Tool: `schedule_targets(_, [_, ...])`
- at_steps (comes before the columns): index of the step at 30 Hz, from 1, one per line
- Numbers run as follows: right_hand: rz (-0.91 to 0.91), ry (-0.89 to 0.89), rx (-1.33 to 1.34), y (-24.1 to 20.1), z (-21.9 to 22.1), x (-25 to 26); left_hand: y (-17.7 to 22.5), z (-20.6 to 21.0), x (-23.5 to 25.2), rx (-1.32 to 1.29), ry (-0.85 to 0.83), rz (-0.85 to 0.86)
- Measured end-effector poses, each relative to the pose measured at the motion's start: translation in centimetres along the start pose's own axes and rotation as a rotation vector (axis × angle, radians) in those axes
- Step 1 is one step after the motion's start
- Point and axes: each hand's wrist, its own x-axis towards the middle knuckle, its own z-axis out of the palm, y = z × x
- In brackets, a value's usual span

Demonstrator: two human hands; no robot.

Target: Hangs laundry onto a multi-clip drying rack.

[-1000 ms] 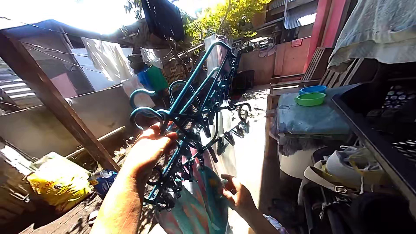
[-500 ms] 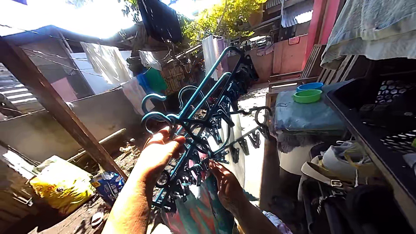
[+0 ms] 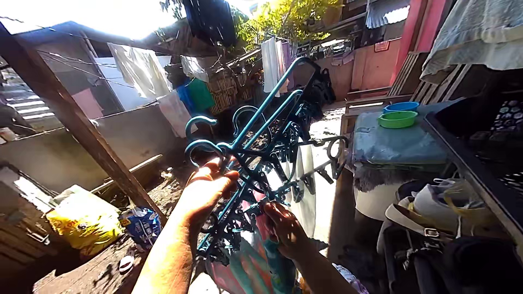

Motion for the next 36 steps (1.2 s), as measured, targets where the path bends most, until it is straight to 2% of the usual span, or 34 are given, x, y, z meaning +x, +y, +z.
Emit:
schedule_targets(2, [-0.059, -0.047, -0.428, 0.4, -1.5, 0.1, 0.3, -0.3, 0.3, 0.007, 0.026, 0.011])
schedule_targets(3, [-0.041, -0.086, -0.558, 1.1, -2.4, 0.0, 0.5, -0.5, 0.4, 0.017, 0.047, 0.016])
schedule_targets(7, [0.166, -0.140, -0.913, 7.4, -8.2, -1.0, 1.4, -2.0, 1.1, 0.021, 0.060, 0.060])
schedule_targets(9, [0.428, -0.304, -1.147, 10.1, -11.3, -1.1, 1.5, -2.3, 1.1, 0.046, 0.057, 0.057])
schedule_targets(10, [0.496, -0.365, -1.228, 10.4, -11.8, -1.4, 1.5, -2.3, 1.1, 0.064, 0.056, 0.044])
schedule_targets(11, [0.465, -0.365, -1.249, 10.0, -11.6, -1.7, 1.5, -2.3, 1.1, 0.075, 0.055, 0.031])
schedule_targets(12, [0.323, -0.294, -1.190, 9.2, -10.9, -2.1, 1.5, -2.1, 1.1, 0.076, 0.053, 0.022])
schedule_targets(15, [-0.373, -0.064, -0.831, 5.7, -6.2, -2.3, 1.2, -1.6, 1.3, 0.055, 0.017, 0.024])
schedule_targets(16, [-0.532, -0.057, -0.716, 4.6, -4.6, -1.8, 1.0, -1.4, 1.3, 0.048, -0.004, 0.033])
schedule_targets(17, [-0.569, -0.067, -0.645, 3.3, -3.2, -1.5, 1.0, -1.1, 1.3, 0.041, -0.019, 0.039])
schedule_targets(19, [-0.388, -0.102, -0.570, 1.1, -1.1, -1.3, 1.3, -0.7, 1.5, 0.006, -0.042, 0.036])
schedule_targets(21, [-0.272, -0.082, -0.424, 0.7, -0.2, -0.9, 1.5, -0.5, 1.4, -0.034, -0.068, 0.044])
schedule_targets(26, [-0.241, -0.069, -0.071, 1.5, 1.0, -0.8, 1.8, -0.7, 1.1, -0.051, -0.047, 0.046])
schedule_targets(31, [-0.126, -0.121, 0.295, 1.3, 1.4, -0.8, 1.5, -0.7, 1.0, -0.056, -0.025, 0.050])
schedule_targets(33, [-0.128, -0.090, 0.257, 0.7, 1.7, -1.0, 1.4, -0.5, 0.7, -0.060, -0.021, 0.066])
schedule_targets(36, [-0.226, -0.056, 0.046, 0.2, 1.6, -1.5, 1.5, -0.1, 0.7, -0.064, 0.006, 0.062])
